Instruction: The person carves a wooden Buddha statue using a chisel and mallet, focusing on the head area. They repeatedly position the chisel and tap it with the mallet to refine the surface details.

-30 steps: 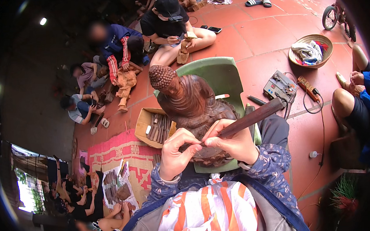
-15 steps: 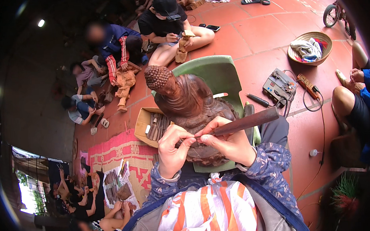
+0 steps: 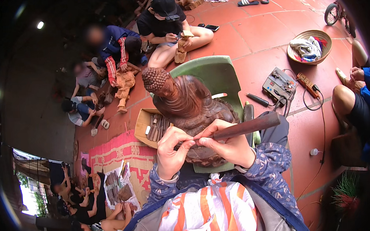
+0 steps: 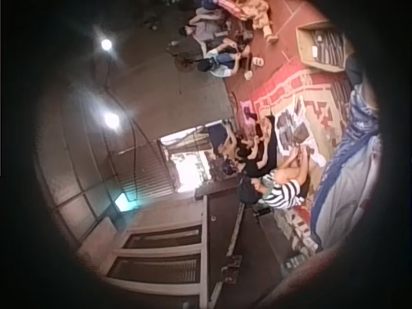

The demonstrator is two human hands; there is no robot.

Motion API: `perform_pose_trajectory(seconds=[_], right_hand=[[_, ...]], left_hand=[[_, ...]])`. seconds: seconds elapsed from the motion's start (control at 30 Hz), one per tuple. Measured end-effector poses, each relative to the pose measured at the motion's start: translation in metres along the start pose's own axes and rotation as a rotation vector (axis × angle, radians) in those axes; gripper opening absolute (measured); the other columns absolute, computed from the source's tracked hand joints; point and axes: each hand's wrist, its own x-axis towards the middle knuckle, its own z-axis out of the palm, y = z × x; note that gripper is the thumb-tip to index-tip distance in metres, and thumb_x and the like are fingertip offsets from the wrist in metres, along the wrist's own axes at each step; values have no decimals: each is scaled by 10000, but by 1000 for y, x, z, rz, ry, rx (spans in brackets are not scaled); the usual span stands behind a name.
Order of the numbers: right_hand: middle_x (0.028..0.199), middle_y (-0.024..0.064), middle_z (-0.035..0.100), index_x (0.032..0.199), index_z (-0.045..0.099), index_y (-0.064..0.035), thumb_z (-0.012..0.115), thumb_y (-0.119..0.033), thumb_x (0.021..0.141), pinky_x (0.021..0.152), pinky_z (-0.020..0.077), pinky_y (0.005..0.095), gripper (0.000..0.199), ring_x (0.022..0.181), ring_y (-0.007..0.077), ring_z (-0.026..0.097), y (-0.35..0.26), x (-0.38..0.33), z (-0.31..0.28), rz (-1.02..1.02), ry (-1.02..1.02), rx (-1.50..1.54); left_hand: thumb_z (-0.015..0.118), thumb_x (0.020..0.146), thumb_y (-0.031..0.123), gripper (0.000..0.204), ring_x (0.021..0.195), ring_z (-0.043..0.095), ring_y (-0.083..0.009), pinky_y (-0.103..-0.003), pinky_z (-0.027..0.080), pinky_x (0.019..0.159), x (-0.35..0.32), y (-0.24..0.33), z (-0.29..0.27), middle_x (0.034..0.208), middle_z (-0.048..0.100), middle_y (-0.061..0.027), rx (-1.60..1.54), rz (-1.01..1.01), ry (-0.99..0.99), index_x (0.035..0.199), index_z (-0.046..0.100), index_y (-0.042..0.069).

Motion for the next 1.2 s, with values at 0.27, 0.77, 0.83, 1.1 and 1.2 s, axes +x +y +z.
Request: perform_pose_trajectory(seconds=[0.27, 0.77, 0.83, 1.1, 1.2], right_hand=[[914, 128, 685, 917, 565, 26, 670, -70, 881, 739, 548, 252, 147, 846, 135, 662, -11, 9, 8, 146, 44, 209], [873, 129, 708, 793, 614, 15, 699, -41, 841, 684, 521, 257, 113, 772, 118, 660, -24, 52, 5, -352, 88, -85], [874, 136, 713, 780, 615, 17, 699, -24, 833, 696, 528, 264, 107, 767, 124, 665, -26, 63, 11, -395, 165, -23], [986, 239, 666, 877, 489, -3, 590, 2, 900, 879, 536, 366, 104, 984, 273, 660, -21, 106, 4, -337, 71, 337], [986, 212, 669, 871, 508, 5, 609, -36, 901, 871, 543, 337, 114, 980, 248, 663, -20, 116, -5, -254, -45, 485]], left_hand=[[768, 678, -24, 177, 691, 557, -219, -316, 448, 620, 2, 2, 1, 733, 581, -63, 207, 142, 110, 808, 660, 29], [824, 693, 261, 600, 903, 534, -166, -305, 470, 771, 30, -24, -14, 1103, 528, -97, 35, 181, 420, 1184, 568, 32], [868, 626, 291, 918, 1083, 510, -202, -331, 452, 920, 39, -31, -27, 1267, 441, -116, 0, 128, 392, 1367, 378, 58], [906, 596, 124, 1142, 1135, 523, -207, -333, 442, 988, 102, -39, -19, 1252, 476, -128, -130, 7, 169, 1470, 171, 79], [884, 654, 176, 965, 1066, 554, -182, -311, 468, 928, 101, -47, -14, 1184, 524, -113, -149, -32, 199, 1392, 275, 52]])
